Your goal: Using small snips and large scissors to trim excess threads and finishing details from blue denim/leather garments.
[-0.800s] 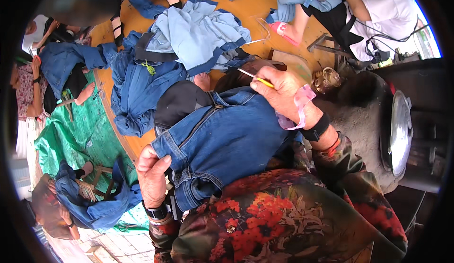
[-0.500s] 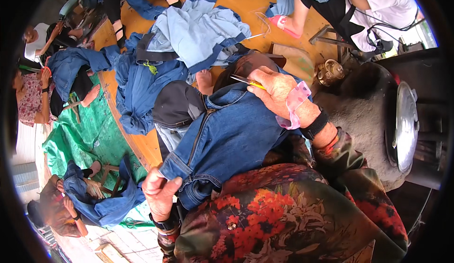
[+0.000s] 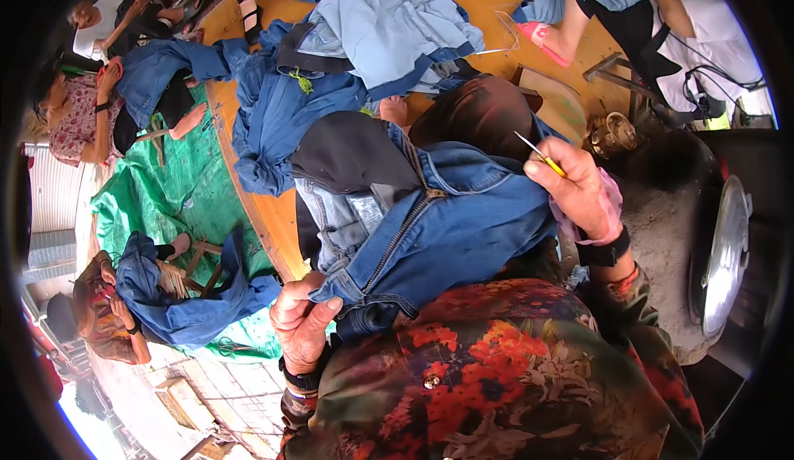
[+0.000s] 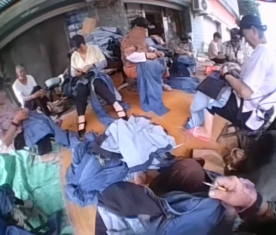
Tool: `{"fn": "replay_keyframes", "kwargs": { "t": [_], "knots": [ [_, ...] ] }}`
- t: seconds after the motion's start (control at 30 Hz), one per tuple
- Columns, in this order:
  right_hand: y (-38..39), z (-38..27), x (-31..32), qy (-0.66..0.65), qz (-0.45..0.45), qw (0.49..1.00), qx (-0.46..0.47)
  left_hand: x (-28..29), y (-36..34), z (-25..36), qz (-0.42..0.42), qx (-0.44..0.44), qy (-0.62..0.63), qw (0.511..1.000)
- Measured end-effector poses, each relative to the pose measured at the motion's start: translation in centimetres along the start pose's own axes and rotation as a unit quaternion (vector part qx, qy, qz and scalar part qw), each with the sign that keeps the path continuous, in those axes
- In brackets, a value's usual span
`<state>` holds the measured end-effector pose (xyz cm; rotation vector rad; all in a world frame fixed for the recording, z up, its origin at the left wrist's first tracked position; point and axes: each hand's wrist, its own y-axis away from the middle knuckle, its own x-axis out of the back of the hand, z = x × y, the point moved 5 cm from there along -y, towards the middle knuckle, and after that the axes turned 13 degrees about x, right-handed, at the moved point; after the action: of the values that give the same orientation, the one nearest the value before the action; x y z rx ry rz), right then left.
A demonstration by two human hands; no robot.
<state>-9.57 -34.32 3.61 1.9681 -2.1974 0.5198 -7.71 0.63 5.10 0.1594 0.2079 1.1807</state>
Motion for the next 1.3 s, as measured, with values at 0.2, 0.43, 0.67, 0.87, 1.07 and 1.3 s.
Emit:
{"fn": "replay_keyframes", "kwargs": {
  "t": [0.2, 0.43, 0.67, 0.87, 1.07, 1.3],
  "knots": [
    [2.2, 0.5, 1.1, -0.035, 0.036, 0.998, -0.038, -1.2, 0.1, 1.8, -0.077, -0.121, -0.123, 0.982],
    [-0.3, -2.2, 0.3, 0.169, -0.066, 0.983, 0.034, -3.0, 0.6, 3.8, -0.089, -0.228, -0.252, 0.936],
    [-3.4, -11.4, -8.9, -0.104, -0.275, 0.926, 0.236, -3.1, 1.4, 3.9, -0.071, -0.251, -0.331, 0.907],
    [-0.8, -8.5, -12.1, -0.028, -0.418, 0.888, 0.189, -2.7, 0.2, 4.0, -0.12, -0.155, -0.293, 0.936],
    [-0.2, -8.0, -12.5, -0.008, -0.432, 0.875, 0.22, 0.3, -2.2, 1.4, 0.032, 0.059, -0.183, 0.981],
    [0.3, -8.3, -12.4, 0.06, -0.447, 0.856, 0.251, -1.5, -4.0, 1.0, -0.109, 0.259, -0.12, 0.952]
  ]
}}
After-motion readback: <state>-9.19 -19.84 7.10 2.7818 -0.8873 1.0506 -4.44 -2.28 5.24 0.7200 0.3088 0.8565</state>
